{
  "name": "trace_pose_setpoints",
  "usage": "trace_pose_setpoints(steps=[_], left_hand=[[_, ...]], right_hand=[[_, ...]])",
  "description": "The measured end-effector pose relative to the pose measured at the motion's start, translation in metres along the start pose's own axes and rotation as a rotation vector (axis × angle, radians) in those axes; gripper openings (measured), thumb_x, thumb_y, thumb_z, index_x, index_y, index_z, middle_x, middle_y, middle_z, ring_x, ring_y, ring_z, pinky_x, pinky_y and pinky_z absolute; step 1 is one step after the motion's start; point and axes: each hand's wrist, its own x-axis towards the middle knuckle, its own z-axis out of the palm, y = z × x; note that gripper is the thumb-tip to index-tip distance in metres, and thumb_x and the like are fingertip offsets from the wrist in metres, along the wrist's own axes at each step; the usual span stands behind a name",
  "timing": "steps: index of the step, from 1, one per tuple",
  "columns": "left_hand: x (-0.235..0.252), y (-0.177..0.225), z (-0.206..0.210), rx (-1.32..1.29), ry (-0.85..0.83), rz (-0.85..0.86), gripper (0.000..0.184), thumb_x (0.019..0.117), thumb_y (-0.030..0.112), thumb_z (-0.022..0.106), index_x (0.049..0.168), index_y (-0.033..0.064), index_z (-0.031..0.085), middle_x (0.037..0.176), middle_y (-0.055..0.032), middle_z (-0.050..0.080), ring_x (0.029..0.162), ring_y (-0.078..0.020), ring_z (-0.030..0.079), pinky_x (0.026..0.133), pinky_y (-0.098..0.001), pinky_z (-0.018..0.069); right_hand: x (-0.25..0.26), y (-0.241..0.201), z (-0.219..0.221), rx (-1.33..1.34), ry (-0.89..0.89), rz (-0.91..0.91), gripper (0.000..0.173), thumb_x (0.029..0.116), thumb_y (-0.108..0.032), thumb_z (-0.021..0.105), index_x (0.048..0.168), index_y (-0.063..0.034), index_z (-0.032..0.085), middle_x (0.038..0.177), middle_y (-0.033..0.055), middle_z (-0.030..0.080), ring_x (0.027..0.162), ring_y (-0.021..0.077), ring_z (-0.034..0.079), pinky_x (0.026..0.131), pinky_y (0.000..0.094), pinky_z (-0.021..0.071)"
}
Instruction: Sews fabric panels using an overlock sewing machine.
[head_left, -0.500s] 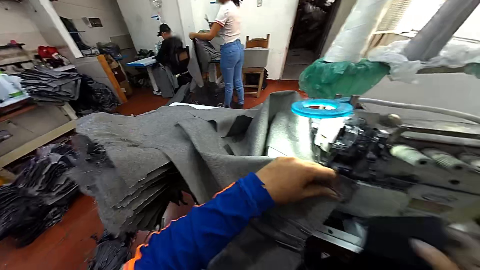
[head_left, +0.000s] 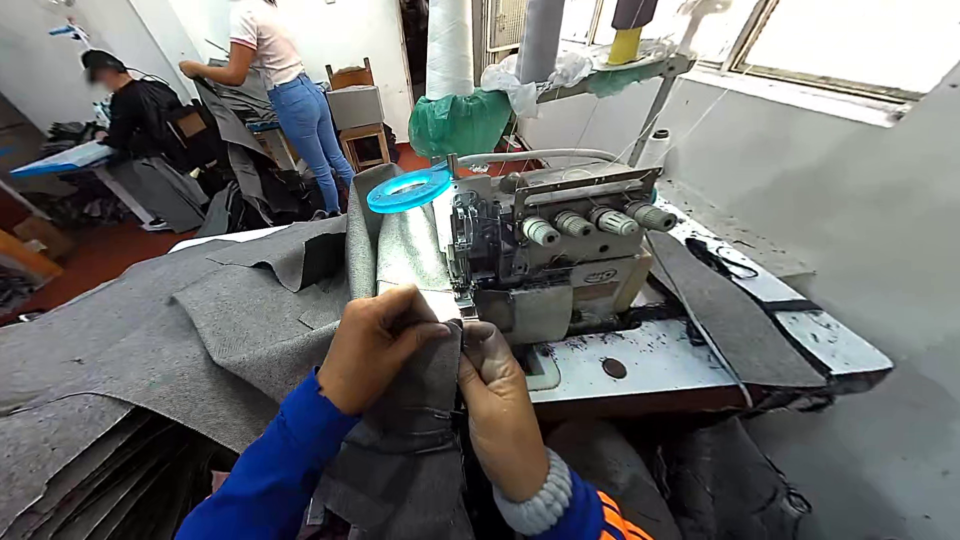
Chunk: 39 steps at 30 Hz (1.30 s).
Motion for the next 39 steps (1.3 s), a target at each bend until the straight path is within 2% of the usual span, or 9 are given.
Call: trace_pose_setpoints(steps=[4,6,11,14,18,26,32,36,39], left_hand=[[0.001,-0.001,0.001,0.018,0.026,-0.05,0.012,0.0845,0.008,0.079,0.09,0.0056,0.069,0.075,0.0047,0.069,0.063,0.0024,0.062,0.059,-0.0135,0.0523],[0.004,-0.011,0.007,0.117,0.05,-0.061,0.013,0.0854,0.011,0.078,0.095,0.0069,0.07,0.075,0.0056,0.069,0.063,0.002,0.061,0.06,-0.0153,0.0521],[-0.007,-0.035,0.032,0.509,0.103,0.118,0.014,0.0918,0.024,0.072,0.098,0.0134,0.078,0.101,-0.0035,0.074,0.11,-0.0268,0.063,0.1,-0.0485,0.0445],[-0.022,-0.014,0.044,0.821,0.13,0.226,0.023,0.1002,0.026,0.062,0.09,0.0132,0.078,0.083,-0.0035,0.075,0.091,-0.0242,0.07,0.091,-0.0445,0.0486],[-0.023,0.017,0.057,0.883,0.038,0.071,0.032,0.1037,0.03,0.053,0.104,0.0145,0.08,0.106,-0.0015,0.08,0.108,-0.0238,0.073,0.096,-0.0443,0.0509],[0.004,0.015,0.047,0.591,-0.019,-0.132,0.025,0.0955,0.012,0.053,0.109,0.0012,0.071,0.11,-0.0121,0.075,0.123,-0.0345,0.065,0.113,-0.0576,0.0404],[-0.02,0.048,0.032,0.491,-0.119,0.04,0.042,0.0999,0.038,0.06,0.117,-0.0001,0.066,0.117,-0.0162,0.073,0.117,-0.0333,0.069,0.108,-0.0575,0.0449],[-0.039,0.037,0.029,0.612,-0.242,0.219,0.076,0.0887,0.067,0.06,0.13,0.0023,0.059,0.135,-0.0171,0.066,0.13,-0.0314,0.062,0.113,-0.0491,0.0421],[-0.042,0.021,0.023,0.731,-0.293,0.307,0.064,0.0887,0.036,0.071,0.14,0.0013,0.056,0.139,-0.0159,0.064,0.132,-0.0298,0.06,0.113,-0.0465,0.0429]], right_hand=[[-0.004,0.01,-0.002,-0.053,-0.008,-0.023,0.008,0.0991,0.0,0.049,0.098,0.0003,0.056,0.084,-0.0042,0.068,0.081,-0.0024,0.066,0.078,0.0181,0.056],[-0.017,0.026,-0.01,-0.225,-0.148,-0.064,0.034,0.1033,-0.022,0.052,0.097,0.0072,0.067,0.085,-0.002,0.069,0.083,-0.0067,0.063,0.078,0.0167,0.0528],[-0.043,0.054,-0.021,-0.29,-0.228,0.085,0.017,0.0963,-0.007,0.061,0.091,0.0055,0.072,0.082,0.0022,0.072,0.082,-0.0052,0.066,0.079,0.0177,0.0552],[-0.049,0.052,-0.042,-0.325,-0.315,0.028,0.029,0.1018,-0.015,0.058,0.087,0.0065,0.07,0.074,0.0033,0.069,0.074,-0.0047,0.064,0.071,0.017,0.0534],[-0.043,0.043,-0.057,-0.373,-0.344,-0.059,0.031,0.1036,-0.015,0.055,0.086,0.0074,0.068,0.072,0.0048,0.066,0.072,-0.0038,0.062,0.07,0.0158,0.0518],[0.003,0.006,-0.052,-0.227,-0.308,0.044,0.03,0.1069,-0.012,0.045,0.087,-0.0035,0.066,0.077,-0.0086,0.067,0.077,-0.0071,0.064,0.074,0.0163,0.0555],[0.014,0.001,-0.055,-0.263,-0.338,0.129,0.028,0.1036,-0.008,0.048,0.082,-0.0035,0.065,0.071,-0.009,0.063,0.07,-0.0069,0.061,0.07,0.0166,0.0529],[0.008,0.011,-0.052,-0.622,-0.28,-0.184,0.032,0.0984,-0.011,0.052,0.071,0.003,0.063,0.061,0.0056,0.058,0.058,0.0066,0.058,0.057,0.0232,0.0471],[0.007,0.017,-0.048,-0.81,-0.239,-0.364,0.031,0.0953,-0.011,0.053,0.072,0.0039,0.066,0.06,0.0112,0.06,0.056,0.0162,0.061,0.054,0.0287,0.0503]])
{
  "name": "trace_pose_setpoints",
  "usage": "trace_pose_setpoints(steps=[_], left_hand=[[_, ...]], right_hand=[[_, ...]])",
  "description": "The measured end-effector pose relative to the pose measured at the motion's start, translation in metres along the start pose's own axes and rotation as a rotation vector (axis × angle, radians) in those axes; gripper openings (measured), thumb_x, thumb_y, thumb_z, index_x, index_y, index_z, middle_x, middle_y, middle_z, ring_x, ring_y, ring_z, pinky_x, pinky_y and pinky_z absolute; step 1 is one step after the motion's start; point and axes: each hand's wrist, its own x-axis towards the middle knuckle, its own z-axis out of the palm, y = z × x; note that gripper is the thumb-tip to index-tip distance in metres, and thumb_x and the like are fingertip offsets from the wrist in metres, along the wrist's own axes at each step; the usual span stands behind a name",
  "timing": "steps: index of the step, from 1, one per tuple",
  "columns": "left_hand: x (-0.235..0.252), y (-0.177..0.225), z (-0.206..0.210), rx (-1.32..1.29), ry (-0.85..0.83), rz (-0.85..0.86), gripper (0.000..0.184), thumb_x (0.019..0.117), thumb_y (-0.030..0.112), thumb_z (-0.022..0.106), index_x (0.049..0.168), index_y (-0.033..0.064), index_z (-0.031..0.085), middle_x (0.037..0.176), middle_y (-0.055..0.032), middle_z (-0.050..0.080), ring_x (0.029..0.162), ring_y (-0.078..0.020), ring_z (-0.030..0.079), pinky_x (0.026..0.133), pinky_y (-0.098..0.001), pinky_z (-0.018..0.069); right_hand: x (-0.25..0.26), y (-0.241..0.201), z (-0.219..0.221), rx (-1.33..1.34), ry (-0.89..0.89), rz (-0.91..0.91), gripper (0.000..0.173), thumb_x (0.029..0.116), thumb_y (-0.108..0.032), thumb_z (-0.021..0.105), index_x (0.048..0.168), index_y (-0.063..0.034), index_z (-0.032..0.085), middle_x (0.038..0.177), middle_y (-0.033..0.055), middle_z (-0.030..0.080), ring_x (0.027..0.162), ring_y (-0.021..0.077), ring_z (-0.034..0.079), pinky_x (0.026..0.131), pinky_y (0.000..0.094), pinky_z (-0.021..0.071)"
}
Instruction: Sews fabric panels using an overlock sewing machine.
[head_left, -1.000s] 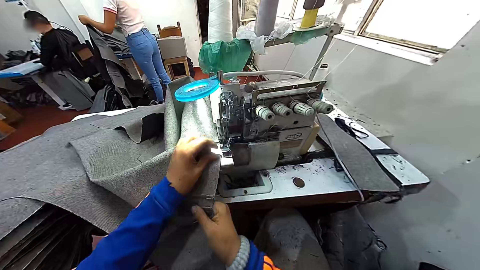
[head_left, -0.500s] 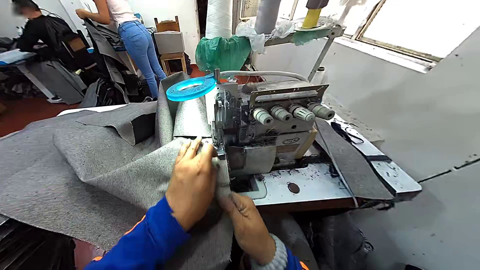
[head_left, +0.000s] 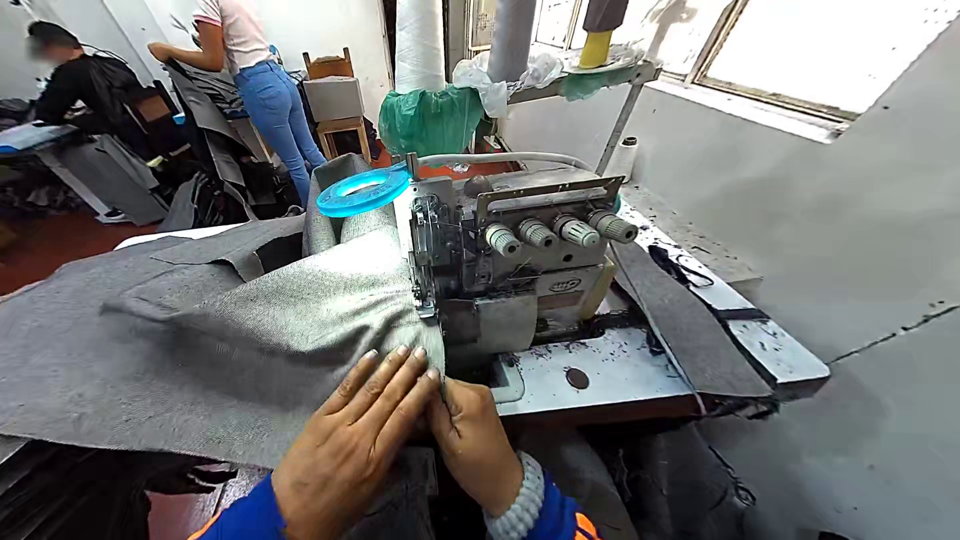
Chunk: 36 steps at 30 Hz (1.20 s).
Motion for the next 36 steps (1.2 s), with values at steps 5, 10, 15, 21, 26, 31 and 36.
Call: trace_pose_setpoints(steps=[5,10,15,21,26,31,36], left_hand=[[0.014,-0.027,-0.001,-0.023,0.079,0.073,0.029,0.0997,-0.004,0.05,0.123,0.0026,0.067,0.117,-0.0103,0.076,0.113,-0.0251,0.072,0.103,-0.0381,0.0543],[0.019,-0.046,0.013,-0.084,0.097,0.064,0.026,0.0951,-0.005,0.054,0.11,0.0054,0.073,0.108,-0.006,0.078,0.108,-0.0191,0.074,0.101,-0.0333,0.0565],[0.017,-0.038,0.02,-0.12,0.136,-0.024,0.032,0.0932,-0.007,0.051,0.112,0.0042,0.074,0.113,-0.0095,0.077,0.111,-0.0236,0.073,0.103,-0.0369,0.0549],[-0.062,-0.07,0.065,0.255,0.302,-0.6,0.053,0.0914,0.009,0.058,0.144,0.0152,0.057,0.154,-0.0329,0.041,0.141,-0.0652,0.029,0.108,-0.0793,0.0258],[-0.022,-0.156,0.124,-0.066,-0.012,-0.91,0.077,0.0916,0.007,0.068,0.159,0.0021,0.033,0.165,-0.0284,0.023,0.153,-0.0487,0.021,0.123,-0.0626,0.0229],[0.028,-0.158,0.065,-0.194,-0.522,-0.978,0.059,0.0966,0.008,0.064,0.152,-0.0001,0.044,0.147,-0.0256,0.053,0.131,-0.0432,0.057,0.105,-0.0625,0.0465],[-0.064,-0.103,-0.089,0.253,-0.312,-0.863,0.041,0.0898,0.026,0.077,0.127,0.0104,0.071,0.126,-0.0156,0.07,0.123,-0.038,0.062,0.102,-0.0593,0.0491]], right_hand=[[0.008,-0.001,0.009,-0.045,0.082,0.021,0.034,0.0961,-0.011,0.052,0.068,0.0022,0.063,0.057,0.0083,0.056,0.052,0.0133,0.057,0.051,0.0262,0.0469],[0.018,0.001,0.014,-0.047,0.081,0.046,0.037,0.0995,-0.012,0.05,0.066,0.0015,0.062,0.055,0.0064,0.053,0.05,0.0113,0.054,0.05,0.0245,0.0451],[0.0,0.004,0.024,0.067,-0.07,-0.12,0.038,0.0996,-0.013,0.05,0.067,0.0007,0.062,0.055,0.0079,0.055,0.05,0.0138,0.056,0.049,0.0268,0.047],[-0.013,0.043,-0.004,-0.343,0.017,-0.113,0.039,0.1038,-0.019,0.046,0.082,0.0011,0.071,0.08,0.0133,0.071,0.077,0.0247,0.072,0.074,0.0364,0.0604],[-0.025,0.049,-0.01,-0.819,-0.359,0.192,0.054,0.1004,-0.044,0.053,0.078,-0.0002,0.074,0.074,0.0204,0.071,0.076,0.0412,0.073,0.068,0.0573,0.057],[0.002,0.025,-0.014,-0.708,-0.661,0.346,0.061,0.105,-0.043,0.045,0.093,0.0099,0.072,0.093,0.0332,0.071,0.092,0.055,0.07,0.075,0.0694,0.0514],[-0.007,0.037,-0.019,-0.673,-0.63,0.291,0.059,0.1052,-0.041,0.045,0.093,0.0092,0.072,0.092,0.0334,0.071,0.092,0.0551,0.07,0.076,0.0695,0.0513]])
